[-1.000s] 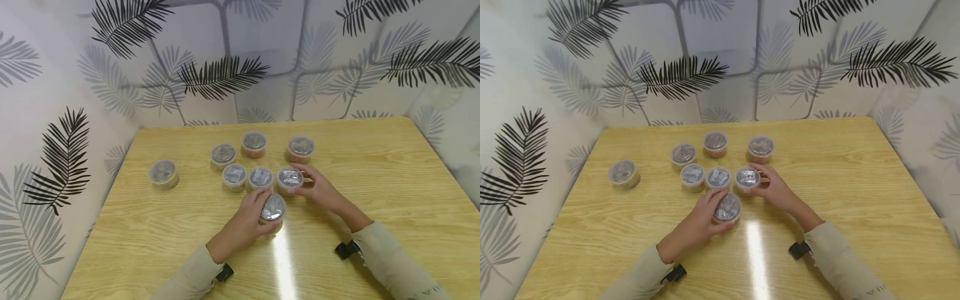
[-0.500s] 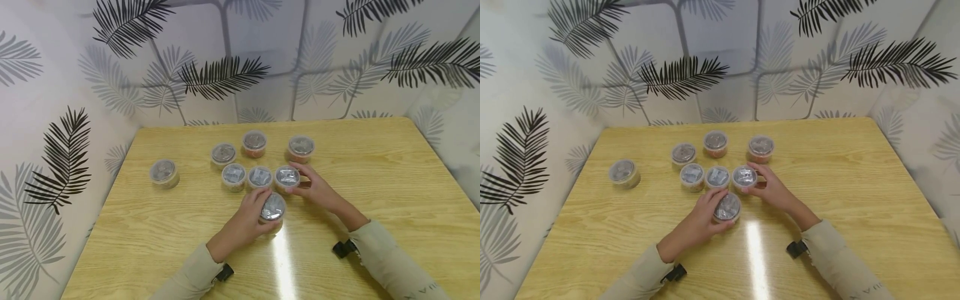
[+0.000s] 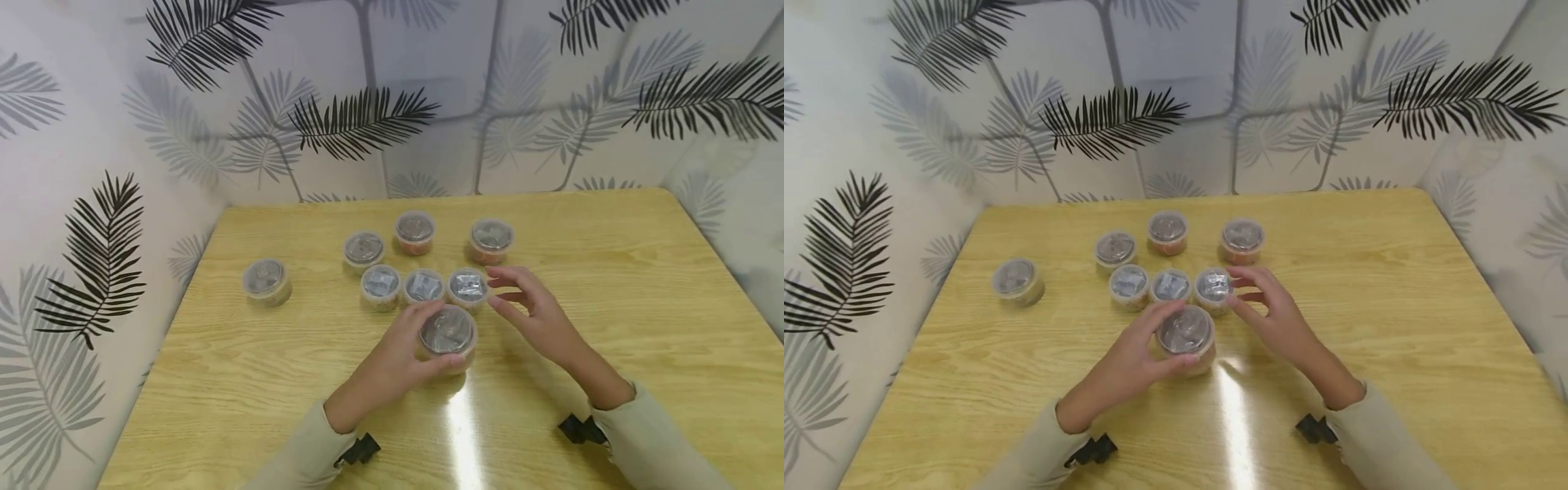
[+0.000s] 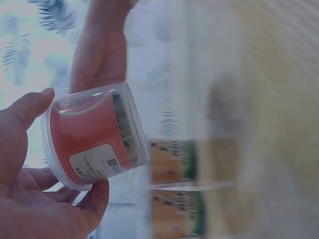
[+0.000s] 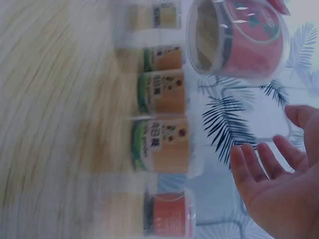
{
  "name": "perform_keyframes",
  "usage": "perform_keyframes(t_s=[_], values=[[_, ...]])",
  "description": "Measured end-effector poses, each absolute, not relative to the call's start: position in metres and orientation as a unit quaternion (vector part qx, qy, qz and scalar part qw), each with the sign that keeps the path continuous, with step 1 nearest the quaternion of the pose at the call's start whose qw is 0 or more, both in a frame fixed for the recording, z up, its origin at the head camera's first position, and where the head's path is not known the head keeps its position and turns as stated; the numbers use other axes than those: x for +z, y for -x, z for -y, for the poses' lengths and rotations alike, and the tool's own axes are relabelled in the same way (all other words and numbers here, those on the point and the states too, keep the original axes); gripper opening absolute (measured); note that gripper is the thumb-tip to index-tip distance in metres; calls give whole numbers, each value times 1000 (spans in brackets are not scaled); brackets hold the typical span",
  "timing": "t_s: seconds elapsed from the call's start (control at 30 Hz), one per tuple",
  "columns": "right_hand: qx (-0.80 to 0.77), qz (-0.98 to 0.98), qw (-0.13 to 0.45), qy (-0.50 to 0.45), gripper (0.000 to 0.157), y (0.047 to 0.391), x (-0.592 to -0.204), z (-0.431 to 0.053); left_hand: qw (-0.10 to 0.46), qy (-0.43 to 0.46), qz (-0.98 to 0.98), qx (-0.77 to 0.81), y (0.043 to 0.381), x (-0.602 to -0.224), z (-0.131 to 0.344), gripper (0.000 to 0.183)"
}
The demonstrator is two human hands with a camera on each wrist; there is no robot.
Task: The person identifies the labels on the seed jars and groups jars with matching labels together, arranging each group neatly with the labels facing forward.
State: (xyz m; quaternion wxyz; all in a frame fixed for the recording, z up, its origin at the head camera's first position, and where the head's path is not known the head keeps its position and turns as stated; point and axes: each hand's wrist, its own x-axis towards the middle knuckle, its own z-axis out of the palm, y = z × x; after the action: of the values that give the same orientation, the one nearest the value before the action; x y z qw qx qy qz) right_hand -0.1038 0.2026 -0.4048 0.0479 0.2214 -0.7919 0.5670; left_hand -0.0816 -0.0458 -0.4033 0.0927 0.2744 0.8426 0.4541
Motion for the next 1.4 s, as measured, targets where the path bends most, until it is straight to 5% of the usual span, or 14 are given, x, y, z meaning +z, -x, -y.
perform_keyframes(t_s=[0.33, 0.57, 1.0, 1.4], values=[[627, 711, -107, -300, 52, 88, -401, -191, 68, -288, -788, 539, 79, -376, 50, 73], [610, 736, -87, -280, 67, 81, -399, -177, 73, -281, -787, 544, 80, -373, 48, 73], [696, 675, -91, -228, 62, 79, -397, -172, 100, -255, -761, 589, 85, -372, 40, 66], [732, 642, -33, -226, 62, 78, -398, -174, 117, -265, -711, 641, 79, -362, 43, 73]])
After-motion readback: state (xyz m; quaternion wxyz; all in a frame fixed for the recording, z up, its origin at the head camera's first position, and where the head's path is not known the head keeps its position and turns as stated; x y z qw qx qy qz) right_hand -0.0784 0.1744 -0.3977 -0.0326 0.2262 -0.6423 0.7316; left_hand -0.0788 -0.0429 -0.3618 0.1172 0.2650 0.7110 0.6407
